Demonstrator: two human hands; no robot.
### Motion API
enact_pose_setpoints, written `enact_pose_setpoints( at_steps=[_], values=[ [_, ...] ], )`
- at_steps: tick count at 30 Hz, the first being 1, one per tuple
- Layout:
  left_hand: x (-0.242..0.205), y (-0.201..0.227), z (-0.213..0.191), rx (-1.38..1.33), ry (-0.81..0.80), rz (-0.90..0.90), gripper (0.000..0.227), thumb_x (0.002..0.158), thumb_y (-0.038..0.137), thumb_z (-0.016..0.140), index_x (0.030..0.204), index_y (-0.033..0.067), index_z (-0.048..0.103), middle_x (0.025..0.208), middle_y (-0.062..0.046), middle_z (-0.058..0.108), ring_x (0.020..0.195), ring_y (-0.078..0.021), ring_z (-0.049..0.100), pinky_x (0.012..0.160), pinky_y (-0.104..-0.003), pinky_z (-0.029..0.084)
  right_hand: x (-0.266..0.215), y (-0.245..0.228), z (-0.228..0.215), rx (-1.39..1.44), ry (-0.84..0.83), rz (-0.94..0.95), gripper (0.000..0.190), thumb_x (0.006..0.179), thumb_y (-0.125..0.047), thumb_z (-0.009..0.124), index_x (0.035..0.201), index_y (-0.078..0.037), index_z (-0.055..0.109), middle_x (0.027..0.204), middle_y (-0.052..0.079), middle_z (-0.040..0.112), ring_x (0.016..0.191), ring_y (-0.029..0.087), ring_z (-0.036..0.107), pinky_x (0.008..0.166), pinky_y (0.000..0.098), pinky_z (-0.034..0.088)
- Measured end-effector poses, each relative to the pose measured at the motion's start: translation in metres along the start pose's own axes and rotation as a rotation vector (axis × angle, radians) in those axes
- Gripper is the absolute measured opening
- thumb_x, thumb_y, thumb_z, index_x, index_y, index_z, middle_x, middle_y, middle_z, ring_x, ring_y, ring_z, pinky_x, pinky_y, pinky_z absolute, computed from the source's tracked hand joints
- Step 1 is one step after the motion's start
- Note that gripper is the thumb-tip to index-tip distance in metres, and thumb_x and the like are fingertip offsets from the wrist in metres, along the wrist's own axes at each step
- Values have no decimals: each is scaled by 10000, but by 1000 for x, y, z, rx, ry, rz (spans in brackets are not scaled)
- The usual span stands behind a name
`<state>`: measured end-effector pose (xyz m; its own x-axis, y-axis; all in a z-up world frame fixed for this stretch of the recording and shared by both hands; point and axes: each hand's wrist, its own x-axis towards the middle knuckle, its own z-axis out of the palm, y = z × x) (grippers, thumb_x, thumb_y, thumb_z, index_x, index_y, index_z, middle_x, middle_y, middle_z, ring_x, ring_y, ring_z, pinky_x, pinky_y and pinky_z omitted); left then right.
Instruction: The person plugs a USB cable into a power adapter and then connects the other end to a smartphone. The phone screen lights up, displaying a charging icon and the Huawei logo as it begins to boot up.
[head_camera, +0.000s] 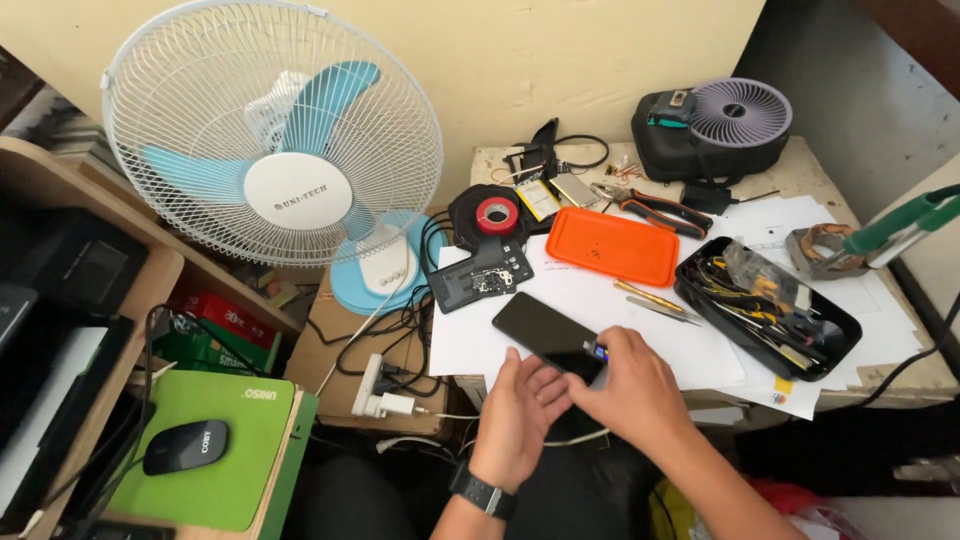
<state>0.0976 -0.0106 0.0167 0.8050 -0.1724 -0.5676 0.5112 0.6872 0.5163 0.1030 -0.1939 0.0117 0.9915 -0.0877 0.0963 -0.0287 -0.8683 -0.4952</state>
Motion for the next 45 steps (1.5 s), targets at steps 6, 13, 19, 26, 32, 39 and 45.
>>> enact_pose_setpoints(
  at_steps=[6, 13, 19, 26, 32, 39, 45],
  values=[
    [14, -17, 10, -190, -42, 108, 515, 1224, 603, 464, 1302, 180, 748, 904, -20, 579, 719, -163, 419, 709, -329, 392, -24, -8, 2, 47, 59, -9, 578, 810, -465, 918, 1222, -152, 661, 1180, 72, 746, 1183, 361, 750, 924, 535, 603],
    [-63, 17, 46, -330, 31, 213, 862, 1093, 730, 313, 1552, 84, 650, 1605, -263, 745, 1400, -472, 710, 1099, -603, 563, -85, -47, -22, 332, 220, -265, 488, 771, -364, 972, 1104, -155, 683, 1286, 22, 844, 1095, 231, 839, 922, 369, 629],
    [-63, 30, 2, -202, -22, 256, 1157, 928, 859, 227, 1745, 105, 546, 1561, -341, 704, 1244, -515, 729, 1128, -599, 544, -107, -60, 15, 386, 145, -419, 428, 948, -377, 917, 1054, -99, 610, 1496, 232, 747, 1402, 355, 761, 1095, 430, 579],
    [-49, 54, -77, -334, -301, 145, 1104, 1009, 923, 383, 1657, 60, 617, 1442, -308, 730, 1101, -442, 770, 896, -536, 642, -134, -61, 17, 779, -407, -103, 482, 1000, -350, 789, 1422, -133, 705, 1641, 39, 663, 1063, 121, 625, 953, 326, 493],
    [-45, 43, -113, -645, -513, 8, 935, 1101, 807, 515, 1601, 26, 637, 1290, -164, 749, 1080, -349, 768, 979, -508, 629, -180, -51, 41, 1259, -751, 633, 356, 1155, -134, 609, 1391, 86, 760, 902, 228, 632, 739, 267, 506, 716, 392, 395],
    [-52, 18, -105, -790, -502, -64, 840, 1154, 671, 523, 1585, -42, 631, 1224, -199, 760, 1088, -350, 755, 987, -518, 645, -205, -66, 43, 1445, -604, 390, 294, 1142, -87, 586, 1348, 83, 709, 878, 243, 671, 691, 336, 654, 660, 461, 580],
    [-70, 19, -94, -743, -505, -54, 829, 1155, 655, 536, 1609, -35, 603, 1185, -207, 739, 1062, -348, 745, 953, -509, 648, -188, -82, 17, 1190, -584, 243, 297, 1176, -172, 558, 1285, 9, 768, 814, 134, 647, 639, 273, 744, 684, 374, 576]
  ],
)
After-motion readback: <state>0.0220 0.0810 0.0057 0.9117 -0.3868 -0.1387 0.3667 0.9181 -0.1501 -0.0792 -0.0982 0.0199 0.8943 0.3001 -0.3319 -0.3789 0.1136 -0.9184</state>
